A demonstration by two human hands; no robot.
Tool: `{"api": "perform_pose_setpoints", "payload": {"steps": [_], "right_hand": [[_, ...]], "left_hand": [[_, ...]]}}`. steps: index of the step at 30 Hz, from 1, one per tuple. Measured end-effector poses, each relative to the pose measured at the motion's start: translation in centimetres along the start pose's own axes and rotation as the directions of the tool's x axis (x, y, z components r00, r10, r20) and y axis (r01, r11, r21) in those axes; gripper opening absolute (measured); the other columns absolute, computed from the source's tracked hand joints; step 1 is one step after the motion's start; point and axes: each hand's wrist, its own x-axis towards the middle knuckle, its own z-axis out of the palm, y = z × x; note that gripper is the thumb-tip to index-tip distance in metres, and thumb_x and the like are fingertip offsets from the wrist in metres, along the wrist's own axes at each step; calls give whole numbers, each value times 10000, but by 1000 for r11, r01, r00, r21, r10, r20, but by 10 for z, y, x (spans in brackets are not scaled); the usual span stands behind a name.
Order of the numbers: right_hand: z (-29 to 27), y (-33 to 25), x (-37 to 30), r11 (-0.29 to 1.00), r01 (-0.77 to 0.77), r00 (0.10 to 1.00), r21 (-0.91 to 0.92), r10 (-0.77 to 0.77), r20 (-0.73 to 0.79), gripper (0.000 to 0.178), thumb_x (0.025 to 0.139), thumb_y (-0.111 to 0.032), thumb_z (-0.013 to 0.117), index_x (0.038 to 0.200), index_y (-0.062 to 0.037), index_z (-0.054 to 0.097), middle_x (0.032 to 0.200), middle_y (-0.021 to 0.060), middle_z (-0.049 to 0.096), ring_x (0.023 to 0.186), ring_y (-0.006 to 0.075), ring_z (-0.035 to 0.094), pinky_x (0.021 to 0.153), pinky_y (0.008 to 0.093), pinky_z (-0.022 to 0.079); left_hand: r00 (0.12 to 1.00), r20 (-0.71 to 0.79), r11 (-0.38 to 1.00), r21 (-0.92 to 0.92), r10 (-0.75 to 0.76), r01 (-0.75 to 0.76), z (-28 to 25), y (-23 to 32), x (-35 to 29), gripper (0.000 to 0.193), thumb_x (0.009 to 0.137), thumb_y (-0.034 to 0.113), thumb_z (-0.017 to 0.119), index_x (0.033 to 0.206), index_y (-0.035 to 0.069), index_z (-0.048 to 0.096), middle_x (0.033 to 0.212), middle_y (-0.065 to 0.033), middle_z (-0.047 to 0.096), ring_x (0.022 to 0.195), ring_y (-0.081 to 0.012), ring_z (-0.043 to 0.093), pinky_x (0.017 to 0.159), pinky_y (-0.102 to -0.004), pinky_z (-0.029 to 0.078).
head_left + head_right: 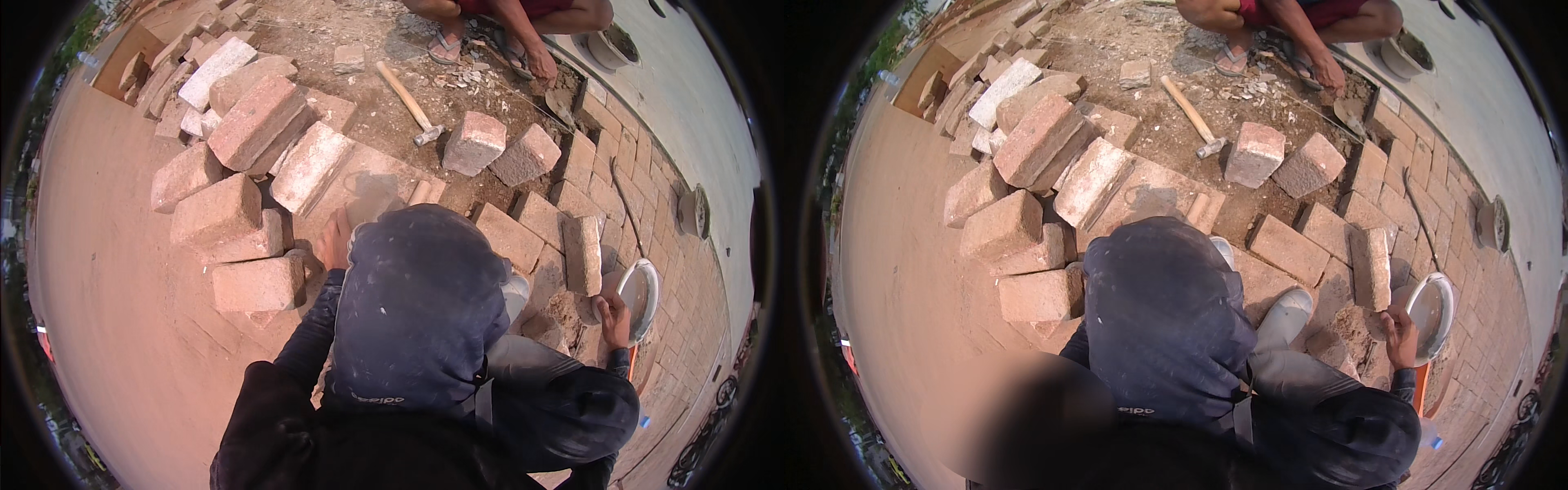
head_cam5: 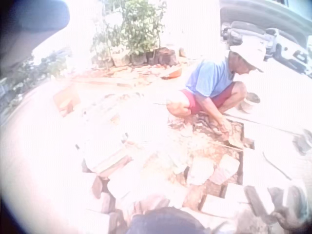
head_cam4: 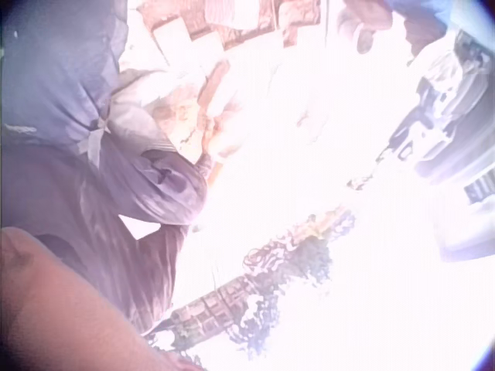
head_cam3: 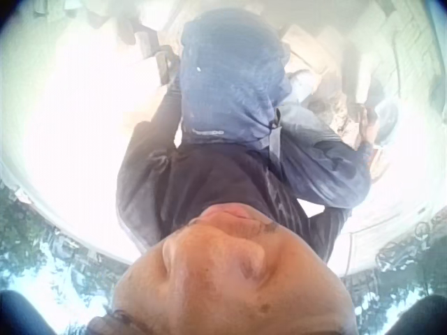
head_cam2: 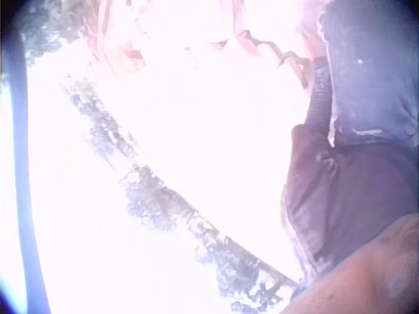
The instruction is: The person sits on the ground and uses a hammer to break a large brick into smaller pieces. They then use a trowel to apply mortar to the ground and place the cut bricks into a paving pattern. Another person is visible in the background performing similar tasks.
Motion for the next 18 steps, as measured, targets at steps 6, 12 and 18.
{"api": "perform_pose_setpoints", "payload": {"steps": [6,12,18], "right_hand": [[-41,-122,82,952,267,951,-149,-236,198,419,909,-324,694,1144,19,644,953,179,709,853,280,679,774,373,512],[12,-212,143,860,506,801,-69,-439,407,398,879,-247,722,1151,32,641,999,209,689,876,340,668,818,409,512],[66,-230,184,782,622,597,32,-501,627,387,898,-271,707,1157,9,643,1109,222,676,995,414,642,872,460,508]], "left_hand": [[972,207,993,14,-115,115,-53,22,4,784,865,475,654,1493,99,375,1283,-115,534,1226,-321,507,973,-497,378],[969,215,993,36,-122,116,-83,42,9,1009,688,567,798,1476,91,385,1221,-136,564,1139,-329,559,929,-498,396],[974,203,994,40,-105,99,-73,40,10,1007,698,528,817,1479,66,382,1231,-195,569,1160,-368,540,962,-487,407]]}}
